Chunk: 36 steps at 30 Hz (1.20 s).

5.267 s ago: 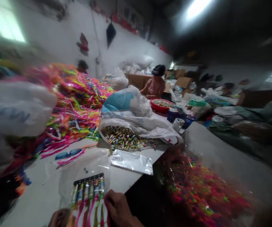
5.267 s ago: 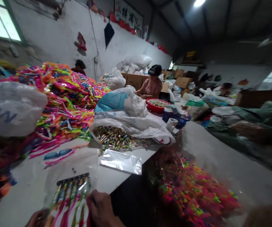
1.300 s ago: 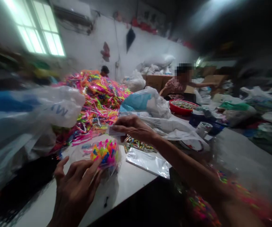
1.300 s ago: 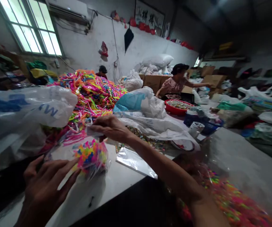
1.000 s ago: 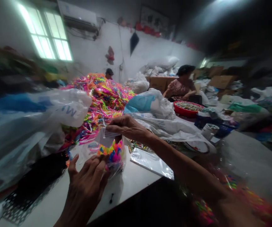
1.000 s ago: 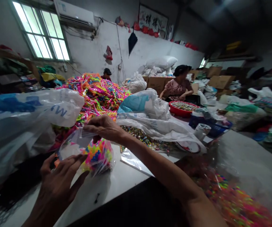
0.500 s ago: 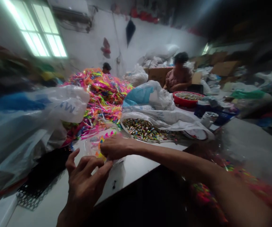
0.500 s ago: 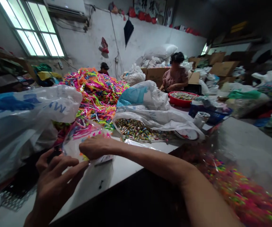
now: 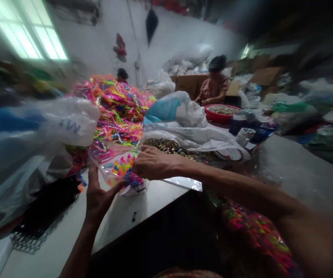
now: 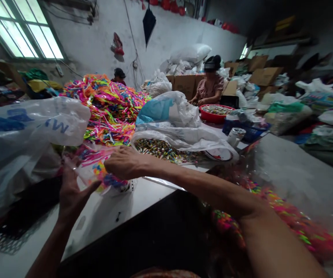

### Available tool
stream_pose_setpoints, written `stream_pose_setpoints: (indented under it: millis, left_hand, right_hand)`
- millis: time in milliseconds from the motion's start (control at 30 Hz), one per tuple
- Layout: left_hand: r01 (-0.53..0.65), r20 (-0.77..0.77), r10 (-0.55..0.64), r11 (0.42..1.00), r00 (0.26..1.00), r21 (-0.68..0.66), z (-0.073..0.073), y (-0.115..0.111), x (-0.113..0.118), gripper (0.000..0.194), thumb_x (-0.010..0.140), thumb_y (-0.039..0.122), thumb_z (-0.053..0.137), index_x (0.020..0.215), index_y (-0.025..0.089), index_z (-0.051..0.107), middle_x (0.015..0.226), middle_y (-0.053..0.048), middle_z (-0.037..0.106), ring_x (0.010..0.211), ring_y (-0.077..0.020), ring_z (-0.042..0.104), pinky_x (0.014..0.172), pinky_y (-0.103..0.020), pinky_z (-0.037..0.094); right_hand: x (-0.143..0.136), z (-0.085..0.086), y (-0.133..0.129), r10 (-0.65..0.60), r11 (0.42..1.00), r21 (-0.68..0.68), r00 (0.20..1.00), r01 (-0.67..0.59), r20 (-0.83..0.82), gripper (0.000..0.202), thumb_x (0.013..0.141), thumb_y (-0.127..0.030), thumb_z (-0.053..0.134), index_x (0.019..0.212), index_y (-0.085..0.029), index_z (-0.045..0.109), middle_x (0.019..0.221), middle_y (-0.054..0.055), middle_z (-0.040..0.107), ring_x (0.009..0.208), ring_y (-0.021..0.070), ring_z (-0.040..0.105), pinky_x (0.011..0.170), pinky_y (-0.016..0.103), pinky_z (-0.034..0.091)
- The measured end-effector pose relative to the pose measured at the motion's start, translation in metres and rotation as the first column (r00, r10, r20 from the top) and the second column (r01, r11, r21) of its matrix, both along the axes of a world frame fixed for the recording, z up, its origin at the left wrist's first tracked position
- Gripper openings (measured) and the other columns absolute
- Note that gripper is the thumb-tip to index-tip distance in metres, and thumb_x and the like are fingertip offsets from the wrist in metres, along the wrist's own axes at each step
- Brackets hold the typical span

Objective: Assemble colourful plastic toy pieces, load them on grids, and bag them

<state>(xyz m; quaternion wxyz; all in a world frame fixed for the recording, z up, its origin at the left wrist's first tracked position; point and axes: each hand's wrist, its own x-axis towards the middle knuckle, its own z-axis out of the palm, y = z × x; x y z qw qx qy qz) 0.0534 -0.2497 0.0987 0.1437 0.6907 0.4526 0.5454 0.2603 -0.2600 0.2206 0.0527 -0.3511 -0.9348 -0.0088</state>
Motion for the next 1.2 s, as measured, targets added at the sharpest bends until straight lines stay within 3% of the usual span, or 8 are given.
stream_pose_setpoints:
  millis: [133,267,433,633,733,833,1033,1200]
  left_hand:
    - [0.147,0.339,-0.098,0.982,0.936,-0.122,0.002,0.028,0.006,0.077,0.059,0.035,0.078,0.127,0.02,0.045,0.125,-0.01,0.055,0.118,-0.0244,0.05,0.103,-0.039,0.037]
    - [-0.018,0.588,0.069,0.996,0.806,-0.091,0.005,0.041,0.012,0.021,0.059,0.028,0.076,0.067,0.014,0.062,0.064,0.003,0.062,0.071,-0.0151,0.062,0.079,-0.032,0.051]
    - [0.175,0.556,-0.158,0.984,0.816,0.023,0.016,0.025,0.017,0.012,0.068,0.024,0.07,0.076,0.017,0.066,0.082,0.0,0.068,0.086,-0.016,0.063,0.09,-0.035,0.047]
    - [0.188,0.335,-0.148,0.978,0.93,-0.089,0.024,0.016,0.01,0.022,0.073,0.037,0.065,0.083,0.018,0.07,0.109,-0.005,0.066,0.111,-0.022,0.054,0.107,-0.039,0.033]
    - [0.291,0.37,-0.194,0.929,0.908,-0.228,0.009,0.024,0.006,0.036,0.07,0.041,0.068,0.099,0.019,0.067,0.119,-0.007,0.061,0.118,-0.0256,0.05,0.106,-0.043,0.035]
    - [0.288,0.448,-0.178,0.938,0.876,-0.192,-0.003,0.031,0.002,0.042,0.072,0.04,0.066,0.108,0.019,0.063,0.118,-0.008,0.062,0.118,-0.0251,0.051,0.105,-0.042,0.036]
    - [0.345,0.493,-0.195,0.909,0.848,-0.232,-0.004,0.038,0.0,0.064,0.069,0.041,0.07,0.127,0.022,0.05,0.129,-0.009,0.055,0.121,-0.0239,0.048,0.105,-0.038,0.036]
    - [0.317,0.479,-0.173,0.918,0.86,-0.238,-0.006,0.037,-0.001,0.059,0.068,0.045,0.07,0.119,0.02,0.056,0.122,-0.009,0.06,0.118,-0.0252,0.051,0.105,-0.041,0.036]
  right_hand:
    - [0.003,-0.004,0.008,-0.135,0.987,0.066,0.977,0.148,-0.164,0.015,0.076,-0.015,0.05,0.063,-0.016,0.057,0.062,-0.002,0.05,0.054,0.0096,0.029,0.054,0.027,0.019]
    - [0.009,-0.004,0.023,-0.251,0.953,0.088,0.918,0.29,-0.308,0.01,0.074,-0.02,0.053,0.066,-0.016,0.06,0.063,-0.001,0.051,0.057,0.0102,0.032,0.055,0.026,0.019]
    - [0.014,-0.008,0.024,-0.237,0.967,-0.002,0.9,0.254,-0.366,0.011,0.074,-0.024,0.057,0.068,-0.016,0.061,0.062,-0.002,0.052,0.058,0.009,0.037,0.057,0.024,0.021]
    - [0.011,-0.009,0.018,-0.156,0.986,0.01,0.938,0.167,-0.309,0.02,0.078,-0.025,0.057,0.061,-0.015,0.052,0.057,-0.005,0.041,0.055,0.008,0.032,0.054,0.023,0.02]
    - [0.009,-0.009,0.018,-0.139,0.987,0.022,0.925,0.156,-0.355,0.024,0.08,-0.028,0.056,0.061,-0.015,0.052,0.058,-0.005,0.039,0.056,0.0075,0.032,0.053,0.022,0.019]
    - [0.008,-0.007,0.018,-0.171,0.984,-0.008,0.922,0.18,-0.346,0.026,0.082,-0.03,0.055,0.061,-0.015,0.051,0.06,-0.005,0.039,0.057,0.0077,0.031,0.052,0.022,0.018]
    - [0.005,-0.004,0.019,-0.18,0.982,-0.01,0.928,0.187,-0.326,0.025,0.08,-0.029,0.053,0.06,-0.016,0.047,0.059,-0.005,0.039,0.057,0.0076,0.033,0.051,0.022,0.017]
    - [0.009,-0.002,0.023,-0.142,0.99,-0.06,0.952,0.131,-0.27,0.028,0.076,-0.023,0.058,0.056,-0.015,0.041,0.054,-0.006,0.035,0.054,0.0065,0.031,0.05,0.023,0.016]
